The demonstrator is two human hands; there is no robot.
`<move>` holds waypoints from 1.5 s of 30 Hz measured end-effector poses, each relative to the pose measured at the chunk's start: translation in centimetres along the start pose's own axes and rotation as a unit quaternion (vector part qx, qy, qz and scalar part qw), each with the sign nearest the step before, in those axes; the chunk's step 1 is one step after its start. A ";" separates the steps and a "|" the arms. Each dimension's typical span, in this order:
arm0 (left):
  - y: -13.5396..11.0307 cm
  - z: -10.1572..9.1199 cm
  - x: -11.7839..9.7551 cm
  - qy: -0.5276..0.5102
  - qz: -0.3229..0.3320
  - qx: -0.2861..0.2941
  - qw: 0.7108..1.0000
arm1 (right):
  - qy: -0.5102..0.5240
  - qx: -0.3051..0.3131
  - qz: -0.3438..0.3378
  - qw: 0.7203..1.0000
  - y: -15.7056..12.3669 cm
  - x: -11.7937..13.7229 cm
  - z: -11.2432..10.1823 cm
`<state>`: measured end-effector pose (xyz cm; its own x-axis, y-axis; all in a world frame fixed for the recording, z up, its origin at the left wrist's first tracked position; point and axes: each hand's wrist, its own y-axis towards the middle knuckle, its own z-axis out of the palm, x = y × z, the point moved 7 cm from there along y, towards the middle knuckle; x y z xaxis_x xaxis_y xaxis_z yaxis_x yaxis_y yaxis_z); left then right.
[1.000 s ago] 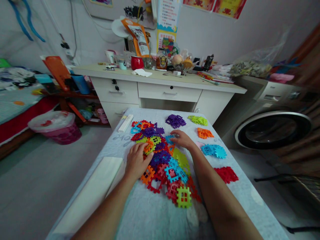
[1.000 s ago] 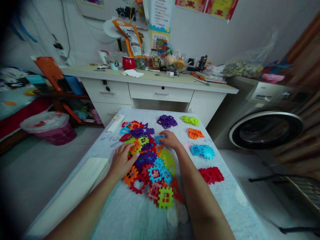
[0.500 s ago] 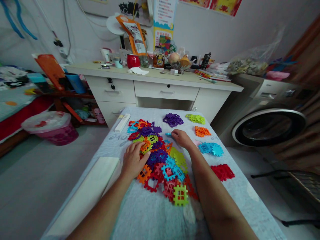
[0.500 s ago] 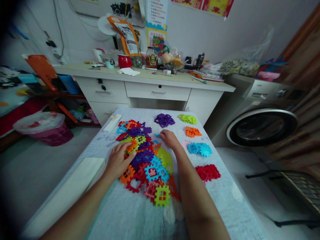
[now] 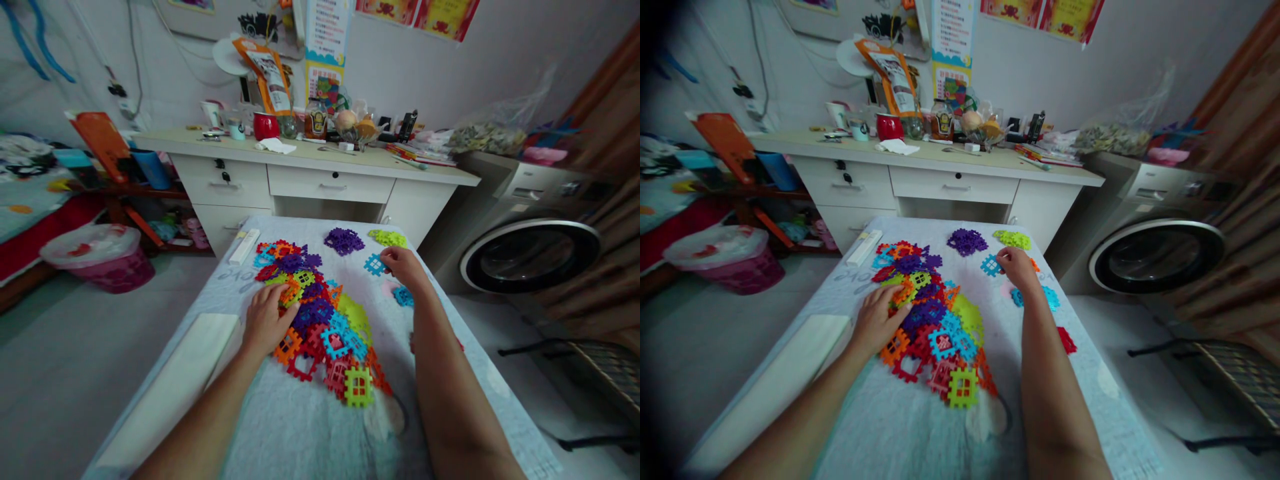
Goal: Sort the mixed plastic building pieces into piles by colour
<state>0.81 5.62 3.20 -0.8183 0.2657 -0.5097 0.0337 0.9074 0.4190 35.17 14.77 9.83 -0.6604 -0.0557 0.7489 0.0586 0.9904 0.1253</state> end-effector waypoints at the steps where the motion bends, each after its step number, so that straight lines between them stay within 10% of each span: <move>1: 0.0 0.0 0.0 0.001 0.001 -0.001 1.000 | 0.016 -0.012 0.019 1.000 -0.1 -0.9 -1.0; 13: 0.0 0.0 0.0 0.008 0.000 -0.005 1.000 | -0.061 -0.136 0.160 0.976 -2.8 -11.5 -9.6; 21: 0.0 0.0 0.1 0.011 0.001 -0.006 1.000 | -0.293 -0.143 0.155 0.933 -3.5 -10.7 -8.9; 31: 0.0 0.2 0.2 0.011 -0.002 -0.002 1.000 | -0.341 -0.138 0.099 0.925 -4.5 -8.8 -8.2; 45: 0.0 0.2 0.3 0.011 0.004 0.003 1.000 | -0.153 0.083 -0.173 0.969 -9.7 2.3 7.8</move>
<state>0.69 5.77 2.90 -0.8309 0.2651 -0.4892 0.0436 0.9075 0.4178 27.28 5.97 5.27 -0.8113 -0.3730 0.4501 -0.3106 0.9273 0.2088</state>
